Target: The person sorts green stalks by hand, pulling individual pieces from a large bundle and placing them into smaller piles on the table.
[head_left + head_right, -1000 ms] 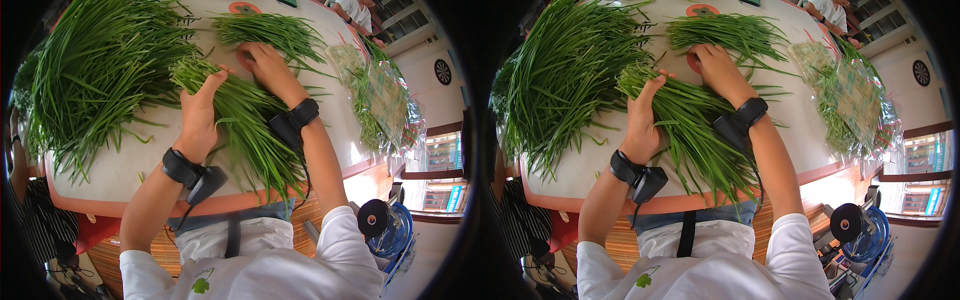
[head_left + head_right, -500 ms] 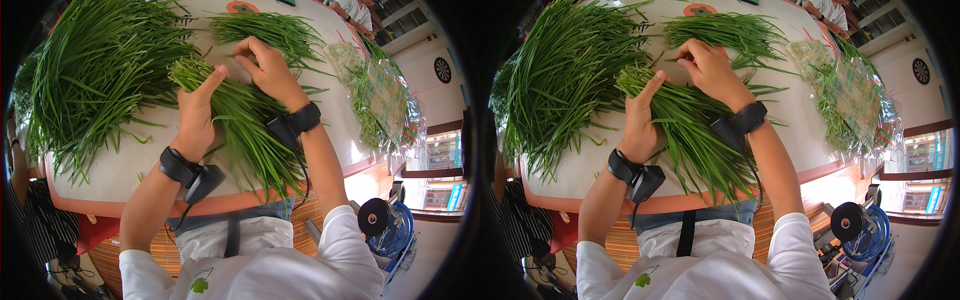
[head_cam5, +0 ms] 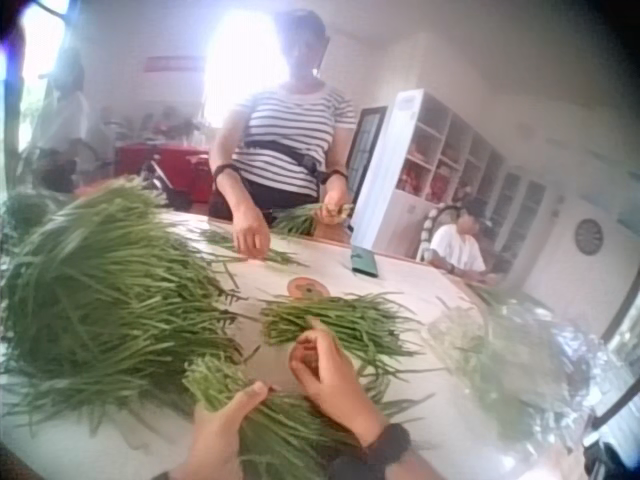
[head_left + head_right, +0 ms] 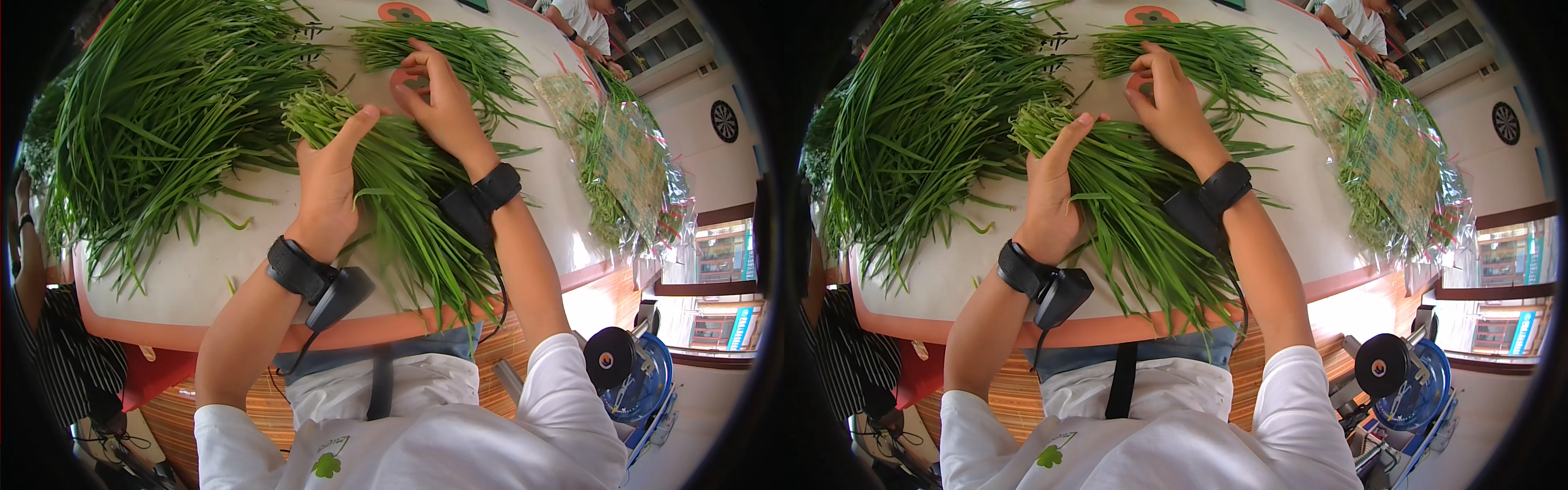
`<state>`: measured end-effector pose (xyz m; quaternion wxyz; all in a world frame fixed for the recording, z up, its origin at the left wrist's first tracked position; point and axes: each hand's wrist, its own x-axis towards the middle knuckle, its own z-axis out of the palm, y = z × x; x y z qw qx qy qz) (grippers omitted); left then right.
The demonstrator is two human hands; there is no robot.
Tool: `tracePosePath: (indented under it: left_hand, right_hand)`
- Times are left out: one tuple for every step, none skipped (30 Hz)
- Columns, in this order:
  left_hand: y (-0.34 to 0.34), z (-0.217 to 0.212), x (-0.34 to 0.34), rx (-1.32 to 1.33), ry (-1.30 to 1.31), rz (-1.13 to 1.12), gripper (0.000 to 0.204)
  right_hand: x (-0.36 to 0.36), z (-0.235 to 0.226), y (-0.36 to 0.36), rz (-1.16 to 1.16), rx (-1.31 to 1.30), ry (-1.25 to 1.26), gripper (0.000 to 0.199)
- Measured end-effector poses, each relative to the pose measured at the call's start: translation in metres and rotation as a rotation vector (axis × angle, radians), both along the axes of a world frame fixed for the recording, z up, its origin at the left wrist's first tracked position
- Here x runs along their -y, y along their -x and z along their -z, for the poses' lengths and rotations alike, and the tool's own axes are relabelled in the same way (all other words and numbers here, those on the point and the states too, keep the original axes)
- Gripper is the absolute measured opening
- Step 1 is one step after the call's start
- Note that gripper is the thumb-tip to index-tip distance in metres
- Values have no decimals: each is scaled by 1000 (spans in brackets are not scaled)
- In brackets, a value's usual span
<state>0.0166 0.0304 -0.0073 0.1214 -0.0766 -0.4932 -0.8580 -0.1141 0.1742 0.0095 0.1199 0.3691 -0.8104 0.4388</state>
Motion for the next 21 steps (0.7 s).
tracePosePath:
  left_hand:
    - [0,0,-1,-37,19,15,50]
    - [-1,1,1,-72,41,23,53]
    - [0,6,3,-94,40,40,55]
    - [1,8,4,-105,41,48,55]
    - [1,7,5,-116,40,59,56]
    - [2,6,6,-58,-1,79,56]
    - [2,4,6,-28,-22,90,56]
    - [2,-1,6,2,-42,101,56]
    - [2,-18,5,219,-241,110,51]
    - [3,-26,1,438,-438,119,46]
    - [4,-27,-2,437,-439,118,46]
    - [5,-27,-6,385,-415,8,29]
    - [6,-25,-6,359,-404,-47,21]
    - [6,-27,-7,330,-385,-101,13]
    - [7,-26,-7,351,-374,-96,14]
    - [8,-26,-6,372,-363,-91,16]
    - [10,-23,-6,372,-364,-90,16]
    - [11,-20,-6,343,-344,-100,17]
    - [11,-19,-6,328,-333,-104,18]
    - [12,-18,-6,315,-323,-110,19]
    - [12,-18,-7,292,-313,-138,20]
  right_hand:
    - [-7,6,7,59,-61,-111,41]
    - [-6,7,7,55,-60,-109,41]
    - [-5,8,7,65,11,-115,44]
    - [-5,9,7,76,83,-121,48]
    - [-4,8,7,77,83,-121,48]
    - [-4,8,6,83,78,-141,52]
    - [-3,7,6,90,74,-162,55]
    - [-3,7,5,91,75,-161,55]
    - [-5,7,5,133,98,-162,49]
    - [-7,7,5,176,121,-163,43]
    - [-6,3,3,175,121,-164,43]
    - [-6,-1,2,135,133,-219,32]
    - [-6,-3,0,95,145,-274,22]
    - [-7,-4,1,97,143,-269,22]
    - [-7,-4,1,102,-53,-280,15]
    - [-8,-5,2,108,-249,-289,10]
    - [-6,-5,1,109,-249,-291,10]
    - [-4,-5,1,108,-335,-230,10]
    - [-3,-5,0,106,-420,-167,11]
    - [2,-9,-4,106,-419,-168,11]
    - [5,-13,-9,6,-325,-70,10]
